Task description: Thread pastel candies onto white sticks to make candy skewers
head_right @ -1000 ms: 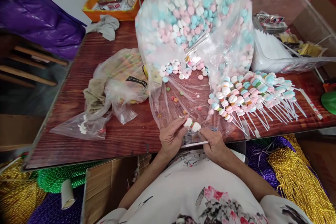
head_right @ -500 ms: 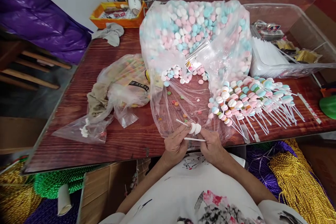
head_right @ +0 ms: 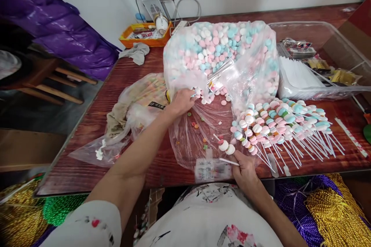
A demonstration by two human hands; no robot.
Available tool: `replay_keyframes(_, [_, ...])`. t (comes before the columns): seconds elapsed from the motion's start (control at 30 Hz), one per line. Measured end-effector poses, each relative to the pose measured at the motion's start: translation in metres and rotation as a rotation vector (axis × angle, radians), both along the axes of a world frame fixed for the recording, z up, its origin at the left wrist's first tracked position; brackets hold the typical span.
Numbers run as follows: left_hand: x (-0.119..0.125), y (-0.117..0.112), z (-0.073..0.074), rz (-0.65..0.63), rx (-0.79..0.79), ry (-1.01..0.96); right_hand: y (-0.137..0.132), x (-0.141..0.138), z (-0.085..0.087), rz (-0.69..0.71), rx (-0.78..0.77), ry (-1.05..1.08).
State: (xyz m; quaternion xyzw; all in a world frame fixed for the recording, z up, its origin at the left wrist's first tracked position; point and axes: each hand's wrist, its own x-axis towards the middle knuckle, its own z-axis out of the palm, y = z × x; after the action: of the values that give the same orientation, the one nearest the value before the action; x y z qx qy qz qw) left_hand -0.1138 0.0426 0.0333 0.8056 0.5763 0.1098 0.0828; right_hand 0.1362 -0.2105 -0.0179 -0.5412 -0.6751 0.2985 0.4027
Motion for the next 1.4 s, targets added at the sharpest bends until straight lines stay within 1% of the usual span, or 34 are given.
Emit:
replay_keyframes(0.07, [0.002, 0.020, -0.009, 0.028, -0.012, 0.157, -0.001, 0.000, 0.000, 0.031, 0.015, -0.018])
replay_keyframes(0.13, [0.004, 0.030, -0.018, 0.013, -0.015, 0.210, -0.001, 0.002, 0.000, 0.032, 0.012, -0.031])
replay_keyframes(0.23, [0.003, 0.030, -0.024, -0.039, -0.007, 0.241, 0.002, 0.004, -0.002, 0.026, 0.021, -0.036])
replay_keyframes(0.3, [0.002, 0.024, -0.020, -0.064, 0.005, 0.254, 0.004, 0.004, -0.003, 0.038, 0.031, -0.037])
replay_keyframes(0.37, [0.001, 0.013, -0.013, -0.107, 0.043, 0.257, 0.005, 0.004, -0.005, 0.054, 0.036, -0.043])
replay_keyframes(0.47, [0.003, -0.014, -0.003, -0.193, 0.094, 0.231, 0.004, 0.005, -0.007, 0.066, 0.032, -0.058])
replay_keyframes(0.53, [0.005, -0.034, -0.003, -0.264, 0.050, 0.205, 0.003, 0.006, -0.008, 0.062, 0.024, -0.077])
replay_keyframes(0.63, [0.007, -0.060, -0.007, -0.358, -0.046, 0.154, 0.003, 0.005, -0.006, 0.064, 0.025, -0.102])
replay_keyframes(0.7, [0.006, -0.068, -0.008, -0.337, -0.051, 0.047, 0.003, 0.004, -0.003, 0.073, 0.035, -0.100])
replay_keyframes(0.8, [0.004, -0.077, -0.004, -0.240, -0.018, -0.249, 0.001, 0.004, 0.001, 0.041, 0.044, -0.060])
replay_keyframes(0.83, [0.004, -0.081, -0.002, -0.237, -0.034, -0.341, 0.000, 0.005, 0.001, 0.008, 0.038, -0.035])
replay_keyframes(0.9, [0.010, -0.093, 0.000, -0.300, -0.121, -0.443, -0.003, 0.008, -0.001, -0.069, 0.011, 0.022])
replay_keyframes(0.93, [0.014, -0.100, -0.001, -0.346, -0.169, -0.444, -0.004, 0.010, -0.002, -0.103, -0.006, 0.049])
replay_keyframes(1.0, [0.026, -0.115, -0.004, -0.407, -0.214, -0.352, -0.005, 0.011, -0.005, -0.136, -0.030, 0.090])
replay_keyframes(1.1, [0.043, -0.129, -0.013, -0.378, -0.179, -0.145, -0.004, 0.009, -0.007, -0.113, -0.024, 0.100])
replay_keyframes(1.17, [0.050, -0.131, -0.019, -0.350, -0.171, -0.083, -0.002, 0.006, -0.007, -0.091, -0.001, 0.091])
replay_keyframes(1.27, [0.051, -0.126, -0.026, -0.358, -0.166, -0.109, -0.001, 0.005, -0.006, -0.088, 0.014, 0.102])
replay_keyframes(1.33, [0.048, -0.118, -0.025, -0.403, -0.177, -0.147, -0.001, 0.005, -0.006, -0.093, 0.010, 0.118])
replay_keyframes(1.4, [0.044, -0.104, -0.020, -0.468, -0.206, -0.202, -0.001, 0.006, -0.007, -0.092, 0.009, 0.121])
